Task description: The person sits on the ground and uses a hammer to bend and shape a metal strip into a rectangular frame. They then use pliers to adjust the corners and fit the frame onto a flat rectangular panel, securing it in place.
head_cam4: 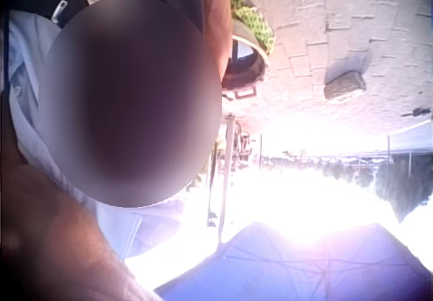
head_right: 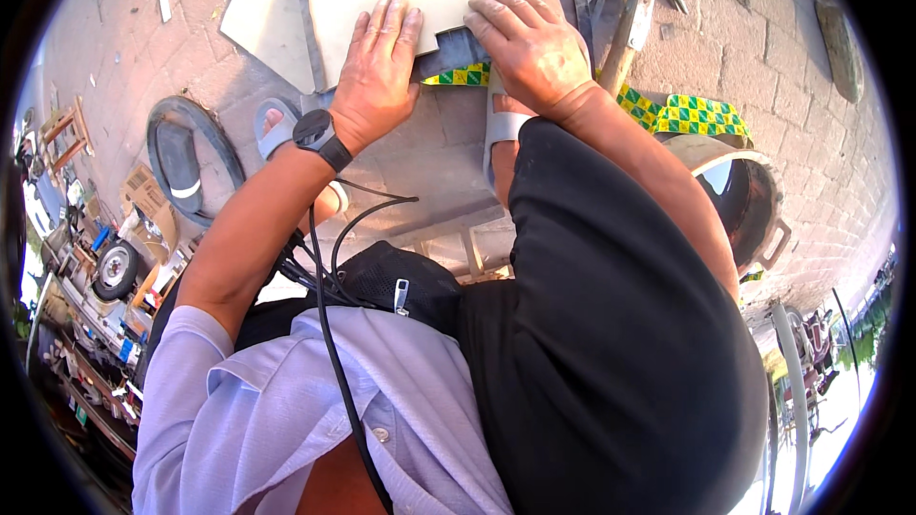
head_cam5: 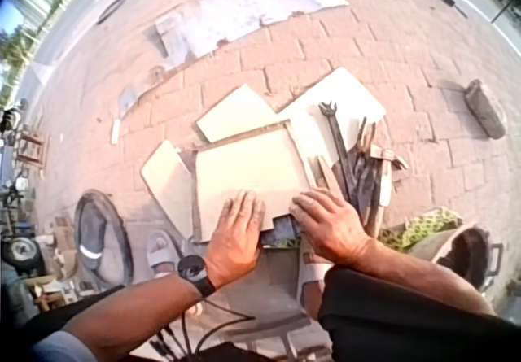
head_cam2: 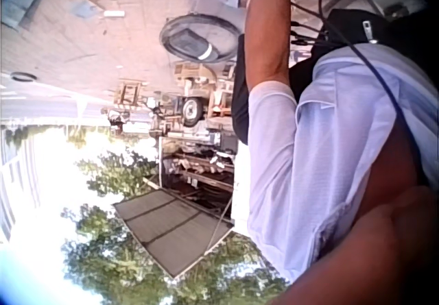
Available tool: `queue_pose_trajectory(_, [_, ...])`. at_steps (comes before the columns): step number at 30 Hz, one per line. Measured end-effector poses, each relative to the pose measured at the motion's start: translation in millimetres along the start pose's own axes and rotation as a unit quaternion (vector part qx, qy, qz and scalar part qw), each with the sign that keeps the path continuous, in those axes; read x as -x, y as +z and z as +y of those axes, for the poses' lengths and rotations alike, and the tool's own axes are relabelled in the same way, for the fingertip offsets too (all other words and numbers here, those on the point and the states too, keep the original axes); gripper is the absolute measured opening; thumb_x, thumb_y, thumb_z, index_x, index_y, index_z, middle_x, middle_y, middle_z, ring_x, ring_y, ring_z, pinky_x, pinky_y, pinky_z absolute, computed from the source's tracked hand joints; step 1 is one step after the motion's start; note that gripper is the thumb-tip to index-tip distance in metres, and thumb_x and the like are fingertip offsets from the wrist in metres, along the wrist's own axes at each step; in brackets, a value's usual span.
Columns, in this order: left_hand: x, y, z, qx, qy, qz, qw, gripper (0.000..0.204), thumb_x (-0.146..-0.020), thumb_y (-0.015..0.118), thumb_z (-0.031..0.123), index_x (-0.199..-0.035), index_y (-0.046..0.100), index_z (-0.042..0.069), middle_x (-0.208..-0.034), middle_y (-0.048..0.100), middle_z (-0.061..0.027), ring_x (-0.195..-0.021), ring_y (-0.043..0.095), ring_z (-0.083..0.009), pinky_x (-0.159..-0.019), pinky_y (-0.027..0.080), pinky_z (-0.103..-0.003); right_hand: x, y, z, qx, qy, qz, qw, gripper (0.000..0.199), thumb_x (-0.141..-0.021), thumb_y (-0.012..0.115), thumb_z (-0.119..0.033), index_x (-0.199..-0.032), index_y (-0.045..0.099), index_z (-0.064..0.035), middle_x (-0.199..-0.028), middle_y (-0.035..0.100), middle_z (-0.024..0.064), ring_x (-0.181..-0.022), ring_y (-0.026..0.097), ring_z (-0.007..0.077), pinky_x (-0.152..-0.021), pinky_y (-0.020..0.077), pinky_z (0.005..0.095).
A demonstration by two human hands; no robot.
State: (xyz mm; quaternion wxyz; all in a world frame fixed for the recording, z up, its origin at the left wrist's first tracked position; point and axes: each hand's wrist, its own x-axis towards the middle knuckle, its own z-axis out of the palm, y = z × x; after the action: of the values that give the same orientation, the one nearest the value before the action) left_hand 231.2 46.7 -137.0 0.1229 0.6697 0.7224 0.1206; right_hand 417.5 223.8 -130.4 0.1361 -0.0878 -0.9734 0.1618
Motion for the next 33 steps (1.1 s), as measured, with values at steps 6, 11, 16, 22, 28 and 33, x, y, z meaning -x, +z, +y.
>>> queue_pose_trajectory(6, [0,-2,-1,-0.007,0.007,-0.011,1.000,0.076,-0.078,0.068,0.007,-0.148,0.043,-0.009,-0.154,0.041,-0.0310,-0.146,0.037,-0.0463,-0.123,0.028,-0.056,7,6,2,-0.019,0.007,-0.008,1.000,0.070,-0.064,0.081,-0.003,-0.131,0.064,-0.0049,-0.137,0.063,0.0095,-0.132,0.057,0.0299,-0.116,0.0444,0.0449])
queue_pose_trajectory(11, [1,-6,0,-0.005,0.009,-0.006,1.000,0.077,-0.077,0.069,0.006,-0.148,0.043,-0.009,-0.153,0.042,-0.0311,-0.145,0.039,-0.0466,-0.122,0.030,-0.055,2,2,0,-0.006,0.000,0.003,1.000,0.049,-0.076,0.072,-0.006,-0.125,0.068,-0.0049,-0.132,0.065,0.0092,-0.128,0.060,0.0277,-0.115,0.0444,0.0448])
queue_pose_trajectory(16, [0,-6,0,0.001,0.005,-0.002,1.000,0.077,-0.076,0.070,0.006,-0.148,0.044,-0.009,-0.153,0.043,-0.0310,-0.145,0.040,-0.0462,-0.123,0.030,-0.054,3,2,-1,-0.008,0.003,0.008,1.000,0.043,-0.080,0.068,-0.005,-0.123,0.069,-0.0051,-0.130,0.066,0.0090,-0.127,0.060,0.0269,-0.114,0.0446,0.0451])
queue_pose_trajectory(22, [1,-7,1,0.004,-0.002,0.008,1.000,0.076,-0.076,0.070,0.005,-0.147,0.046,-0.008,-0.153,0.044,-0.0288,-0.146,0.040,-0.0439,-0.123,0.030,-0.053,4,3,-2,-0.021,0.012,0.010,1.000,0.053,-0.074,0.073,-0.003,-0.127,0.067,-0.0054,-0.133,0.064,0.0092,-0.129,0.059,0.0284,-0.115,0.0433,0.0455])
queue_pose_trajectory(28, [0,-12,1,0.013,-0.006,0.005,1.000,0.075,-0.074,0.069,0.003,-0.146,0.048,-0.006,-0.154,0.045,-0.0272,-0.145,0.041,-0.0427,-0.123,0.030,-0.052,5,2,-1,-0.034,0.013,0.006,0.999,0.069,-0.066,0.081,-0.001,-0.133,0.064,-0.0059,-0.138,0.063,0.0104,-0.132,0.057,0.0310,-0.118,0.0421,0.0457])
queue_pose_trajectory(33, [1,-16,1,0.036,-0.008,0.009,0.999,0.074,-0.073,0.069,0.002,-0.144,0.050,-0.005,-0.152,0.047,-0.0270,-0.145,0.042,-0.0425,-0.123,0.031,-0.052,4,2,-2,-0.036,0.014,0.011,0.999,0.067,-0.067,0.080,-0.001,-0.132,0.065,-0.0058,-0.137,0.063,0.0105,-0.132,0.057,0.0310,-0.117,0.0425,0.0454])
